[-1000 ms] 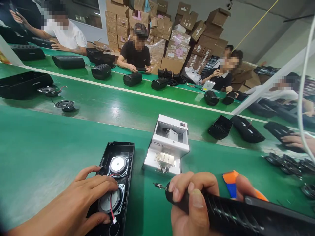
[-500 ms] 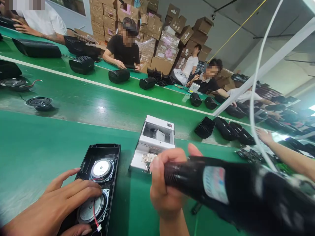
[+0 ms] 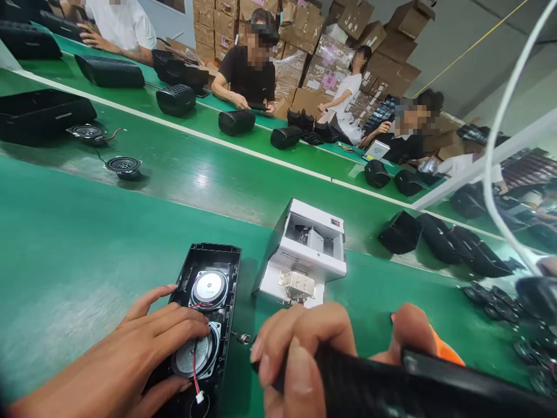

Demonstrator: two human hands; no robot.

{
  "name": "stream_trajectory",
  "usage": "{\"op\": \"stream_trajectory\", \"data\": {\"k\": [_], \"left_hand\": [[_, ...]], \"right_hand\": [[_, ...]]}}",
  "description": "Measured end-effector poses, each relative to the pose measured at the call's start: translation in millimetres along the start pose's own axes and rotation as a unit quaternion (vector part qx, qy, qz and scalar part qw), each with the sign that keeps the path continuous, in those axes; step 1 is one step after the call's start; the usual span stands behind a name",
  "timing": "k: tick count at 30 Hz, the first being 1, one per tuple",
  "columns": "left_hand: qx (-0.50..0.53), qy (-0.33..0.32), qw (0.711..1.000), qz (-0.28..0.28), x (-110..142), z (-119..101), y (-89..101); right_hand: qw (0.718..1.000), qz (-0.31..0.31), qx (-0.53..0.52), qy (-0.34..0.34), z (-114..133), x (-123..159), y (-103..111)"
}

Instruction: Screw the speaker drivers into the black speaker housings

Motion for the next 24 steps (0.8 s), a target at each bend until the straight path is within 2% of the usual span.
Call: {"op": "stream_trajectory", "data": {"k": [6, 12, 15, 24], "left_hand": [[0.003, 0.009, 1.0, 0.025, -1, -2, -0.4], [-0.039, -0.037, 0.998, -0.029, -1, -6, 0.2], [-0.04, -0.04, 0.998, -0.038, 0, -6, -0.3], [-0.01, -0.022, 0.999, -0.025, -2, -8, -1.8]], "right_hand": [[0.999, 0.049, -0.003, -0.016, -12, 5, -26], [0.997, 0.044, -0.054, 0.024, -24, 26, -49], [0.995, 0.058, -0.083, 0.025, -30, 30, -51], [0.994, 0.089, -0.066, 0.013, -48, 37, -42]]}}
Point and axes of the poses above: each hand's wrist, its own x-axis away from the middle knuckle, its own y-axis out of the back of the hand, z = x × y, the point moved 3 cm from there along -x, towards the middle knuckle, and after that the axes turned 10 degrees about z, right-handed, at the moved point
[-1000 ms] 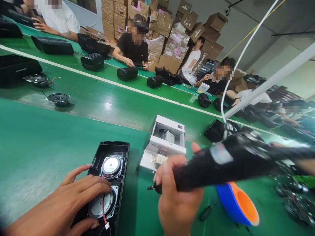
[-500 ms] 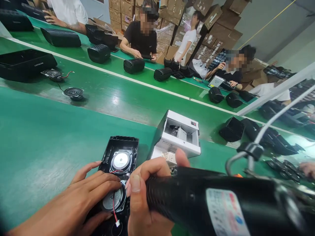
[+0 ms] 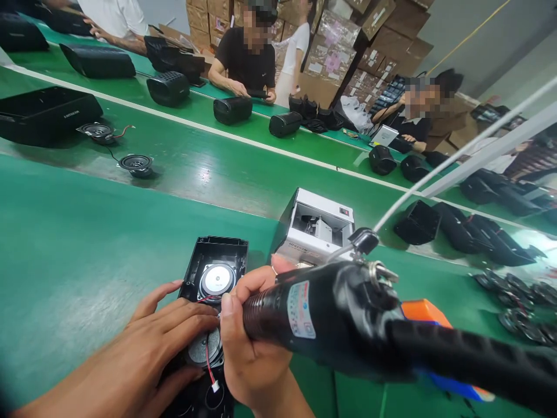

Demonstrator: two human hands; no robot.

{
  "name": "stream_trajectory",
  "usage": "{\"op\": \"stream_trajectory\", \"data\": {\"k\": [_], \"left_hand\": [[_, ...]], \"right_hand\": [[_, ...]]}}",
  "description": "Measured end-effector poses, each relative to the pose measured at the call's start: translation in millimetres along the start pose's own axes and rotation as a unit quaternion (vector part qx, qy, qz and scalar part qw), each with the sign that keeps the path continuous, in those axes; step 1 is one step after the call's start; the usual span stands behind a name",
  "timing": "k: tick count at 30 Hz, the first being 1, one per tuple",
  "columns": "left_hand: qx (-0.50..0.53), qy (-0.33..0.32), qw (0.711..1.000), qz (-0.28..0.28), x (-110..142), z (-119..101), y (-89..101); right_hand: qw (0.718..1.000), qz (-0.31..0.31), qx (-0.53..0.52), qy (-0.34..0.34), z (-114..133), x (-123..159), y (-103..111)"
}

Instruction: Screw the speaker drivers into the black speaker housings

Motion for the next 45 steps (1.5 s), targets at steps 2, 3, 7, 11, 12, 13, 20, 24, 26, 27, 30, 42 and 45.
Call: {"op": "stream_trajectory", "data": {"k": [2, 3, 7, 11, 12, 13, 20, 24, 26, 27, 30, 42, 45], "left_hand": [[0.025, 0.01, 1.0, 0.003, -2, 1, -1.4], [0.036, 0.016, 0.999, 0.004, -3, 2, -2.3], [0.055, 0.032, 0.998, 0.0, -6, 5, -5.5], [0.026, 0.021, 0.999, -0.016, -6, 4, -4.8], [0.009, 0.011, 1.0, -0.021, -6, 4, -4.3], [-0.012, -0.002, 1.0, -0.026, -6, 4, -4.2], [-0.134, -0.074, 0.983, -0.101, 0, 21, -14.6], [-0.151, -0.07, 0.982, -0.083, 5, 39, -20.0], [-0.156, -0.068, 0.983, -0.075, 7, 40, -20.1], [-0.153, -0.065, 0.983, -0.077, 7, 39, -19.7], [-0.115, -0.038, 0.988, -0.099, 7, 31, -18.7], [-0.053, -0.021, 0.997, -0.057, 6, 35, -25.0], [-0.047, -0.019, 0.998, -0.039, 7, 38, -26.1]], "right_hand": [[1.0, 0.011, -0.002, -0.002, -2, 0, -1], [1.0, 0.013, -0.003, -0.002, -4, 0, -1], [0.999, 0.034, 0.019, -0.015, -11, 6, 1], [0.997, 0.056, 0.042, -0.034, -17, 10, 3], [0.997, 0.058, 0.044, -0.029, -16, 9, 3], [0.997, 0.059, 0.047, -0.023, -14, 7, 3], [0.997, 0.024, 0.072, 0.011, -7, -3, -9], [0.997, 0.006, 0.068, 0.023, -4, -2, -9], [0.997, -0.025, 0.06, 0.039, 6, -4, 1], [0.996, -0.048, 0.057, 0.053, 14, -7, 9], [0.984, -0.111, 0.077, 0.114, 38, -21, 40], [0.973, -0.075, 0.149, 0.158, 34, -40, 75], [0.98, -0.095, 0.133, 0.11, 31, -44, 77]]}}
Point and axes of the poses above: each hand's wrist, its own x-axis away from the middle knuckle, its own y-axis out of the back of the hand, z = x × y, the point moved 3 cm from there along -x, towards the middle knuckle, and after that the axes turned 10 degrees about z, right-handed, at the moved point
